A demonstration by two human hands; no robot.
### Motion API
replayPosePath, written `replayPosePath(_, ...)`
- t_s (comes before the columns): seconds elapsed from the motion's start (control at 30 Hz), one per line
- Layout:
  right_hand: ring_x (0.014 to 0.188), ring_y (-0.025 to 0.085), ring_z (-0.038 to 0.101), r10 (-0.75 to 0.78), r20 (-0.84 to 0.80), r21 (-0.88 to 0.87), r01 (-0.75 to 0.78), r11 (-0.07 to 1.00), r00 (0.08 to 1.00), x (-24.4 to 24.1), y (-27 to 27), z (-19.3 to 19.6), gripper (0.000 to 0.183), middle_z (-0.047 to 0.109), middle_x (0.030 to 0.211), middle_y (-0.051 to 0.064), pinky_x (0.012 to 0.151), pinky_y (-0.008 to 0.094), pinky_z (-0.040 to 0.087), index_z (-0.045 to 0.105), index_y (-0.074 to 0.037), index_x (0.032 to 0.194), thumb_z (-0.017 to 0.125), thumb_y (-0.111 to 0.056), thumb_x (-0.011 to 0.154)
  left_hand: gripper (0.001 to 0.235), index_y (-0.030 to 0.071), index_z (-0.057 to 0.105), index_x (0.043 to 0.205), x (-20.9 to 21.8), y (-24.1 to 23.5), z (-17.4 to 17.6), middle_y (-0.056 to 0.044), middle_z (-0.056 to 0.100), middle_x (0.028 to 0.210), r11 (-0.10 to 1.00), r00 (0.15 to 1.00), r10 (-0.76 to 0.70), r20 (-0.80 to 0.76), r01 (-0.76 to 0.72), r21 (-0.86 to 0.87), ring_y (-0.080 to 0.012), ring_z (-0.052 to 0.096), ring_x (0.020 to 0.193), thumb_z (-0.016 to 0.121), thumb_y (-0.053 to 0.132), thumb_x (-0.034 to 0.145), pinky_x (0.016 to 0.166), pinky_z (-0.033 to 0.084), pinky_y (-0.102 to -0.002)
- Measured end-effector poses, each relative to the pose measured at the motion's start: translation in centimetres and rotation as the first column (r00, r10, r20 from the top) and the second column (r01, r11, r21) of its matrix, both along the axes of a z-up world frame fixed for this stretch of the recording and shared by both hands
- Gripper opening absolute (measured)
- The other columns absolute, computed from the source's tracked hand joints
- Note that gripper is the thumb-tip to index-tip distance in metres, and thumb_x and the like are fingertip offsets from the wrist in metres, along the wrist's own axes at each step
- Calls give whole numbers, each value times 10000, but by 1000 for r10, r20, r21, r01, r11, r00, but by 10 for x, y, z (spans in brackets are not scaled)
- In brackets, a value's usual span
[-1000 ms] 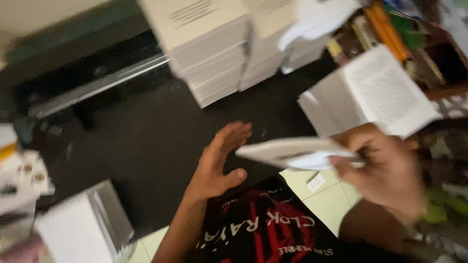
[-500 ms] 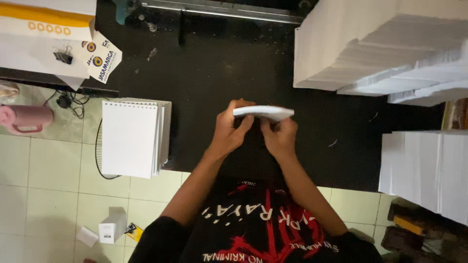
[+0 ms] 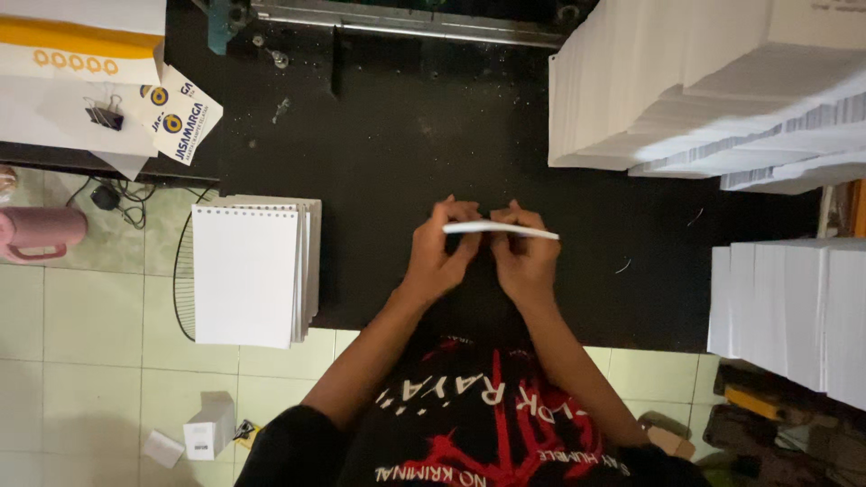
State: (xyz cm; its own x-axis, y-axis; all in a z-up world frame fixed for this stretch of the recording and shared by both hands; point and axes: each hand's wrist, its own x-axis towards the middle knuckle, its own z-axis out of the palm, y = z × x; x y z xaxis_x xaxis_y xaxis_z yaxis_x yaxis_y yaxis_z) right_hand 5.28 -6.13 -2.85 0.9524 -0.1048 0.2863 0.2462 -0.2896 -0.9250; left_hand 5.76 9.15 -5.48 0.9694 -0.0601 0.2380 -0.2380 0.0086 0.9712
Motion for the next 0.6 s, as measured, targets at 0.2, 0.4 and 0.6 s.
replayPosePath(0.2,861,344,754,-23,-99,-117,12,993,995,-16,-10,-14,202,738,891,185,938,554,555,617,-1,1049,725,37,883,201,-5,591,1137,-4,16,16,-233,729,1013,990,993,-41,-109,54,128,-487,703,1026,667,4,952,962,482,-642)
replayPosePath(0.4,826,366,702,173,-224,93,-156,983,959,-17,-3,9,718,637,1054,314,641,461,629,208,2,1496,667,-146,964,282,-38,628,1188,-2,35,9,-194,720,1029,999,956,-43,-289,39,-19,-310,668,1022,707,25,925,893,525,-551)
replayPosePath(0.6,896,381,715,292,-370,364,-151,919,882,-10,30,16,704,550,1187,284,637,438,691,174,-39,1572,549,-56,976,282,-68,639,1173,5,58,33,-175,687,991,996,930,4,-367,-36,-82,-259,622,966,690,6,905,865,531,-524)
